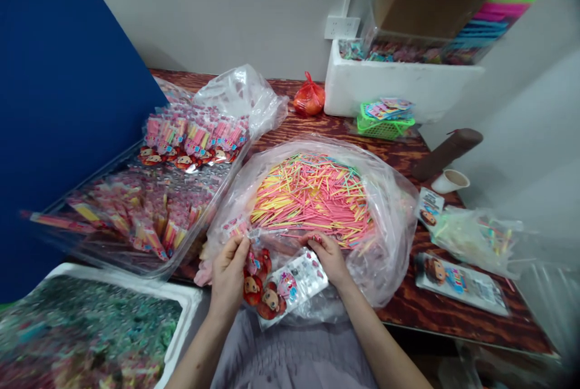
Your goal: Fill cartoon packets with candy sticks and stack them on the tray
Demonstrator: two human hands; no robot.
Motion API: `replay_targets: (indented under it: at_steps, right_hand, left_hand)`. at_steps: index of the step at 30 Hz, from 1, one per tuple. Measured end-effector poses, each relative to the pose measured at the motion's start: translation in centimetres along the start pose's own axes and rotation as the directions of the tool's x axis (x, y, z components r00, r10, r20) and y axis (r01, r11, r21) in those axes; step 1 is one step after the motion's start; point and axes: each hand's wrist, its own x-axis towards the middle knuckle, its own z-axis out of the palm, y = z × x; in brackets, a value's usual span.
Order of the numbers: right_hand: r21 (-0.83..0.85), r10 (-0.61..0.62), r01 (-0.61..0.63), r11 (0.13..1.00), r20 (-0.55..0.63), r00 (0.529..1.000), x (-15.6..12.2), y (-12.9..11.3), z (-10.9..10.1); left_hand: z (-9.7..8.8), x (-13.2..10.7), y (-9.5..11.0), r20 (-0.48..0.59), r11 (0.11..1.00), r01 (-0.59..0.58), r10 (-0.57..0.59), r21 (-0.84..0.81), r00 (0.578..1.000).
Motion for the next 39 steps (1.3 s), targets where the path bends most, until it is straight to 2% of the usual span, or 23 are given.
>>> replay_targets:
  at_steps: [3, 5, 9, 11, 14, 18, 21, 24, 27, 31, 35, 39]
  right_hand:
    - [-0.003, 0.027, -0.027, 1.000, 0.009, 1.000, 0.1, 0.2, 0.0]
    - [0.057, 0.061, -0.061, 0.996, 0.002, 0.998, 0.1, -0.2, 0.0]
    - [0.210, 0.160, -0.147, 0.966, -0.044, 0.986, 0.7, -3.4, 0.5]
    - [0.199, 0.115, -0.102, 0.975, -0.051, 0.992, 1.1, -5.8, 1.3]
    - [0.225, 0.041, -0.040, 0.974, -0.002, 0.999, 1.9, -9.1, 3.0]
    - [0.418, -0.050, 0.027, 0.908, 0.045, 0.998, 2.6, -12.1, 5.4]
    - [0.550, -0.062, -0.002, 0.835, 0.097, 0.993, 3.2, -13.4, 6.8]
    - [0.623, -0.036, -0.081, 0.778, 0.173, 0.984, 3.7, -14.0, 7.8]
    - [0.644, 0.002, -0.138, 0.752, 0.207, 0.978, 3.9, -13.9, 8.6]
    - [0.628, 0.053, -0.190, 0.755, 0.230, 0.972, 3.6, -13.3, 9.2]
    - [0.584, 0.132, -0.243, 0.775, 0.226, 0.965, 2.9, -12.9, 8.9]
    - [0.521, 0.136, -0.221, 0.825, 0.196, 0.971, 2.1, -13.0, 8.5]
  left_hand:
    - [0.3, 0.0, -0.1, 0.074, 1.000, 0.027, -0.028, 0.009, 0.997]
    - [0.4, 0.0, -0.4, 0.123, 0.999, 0.053, -0.054, 0.007, 0.991]
    - [0.6, 0.1, -0.7, 0.141, 0.998, 0.055, -0.058, 0.029, 0.988]
    - [0.5, 0.0, -0.7, 0.131, 0.999, 0.049, -0.051, 0.019, 0.990]
    - [0.3, -0.2, -0.5, 0.152, 0.999, 0.019, -0.026, 0.042, 0.988]
    - [0.1, -0.6, -0.4, 0.203, 0.985, -0.074, 0.042, 0.153, 0.978]
    - [0.1, -0.7, -0.3, 0.249, 0.966, -0.181, 0.133, 0.184, 0.959]
    - [0.1, -0.6, -0.1, 0.301, 0.945, -0.276, 0.216, 0.175, 0.929]
    - [0.2, -0.5, 0.1, 0.344, 0.943, -0.289, 0.220, 0.166, 0.913]
    - [0.4, -0.4, 0.4, 0.341, 0.963, -0.239, 0.183, 0.129, 0.922]
    - [0.4, -0.2, 0.3, 0.320, 0.985, -0.158, 0.129, 0.065, 0.938]
    - [0.4, -0.2, -0.2, 0.335, 0.994, -0.107, 0.094, 0.019, 0.937]
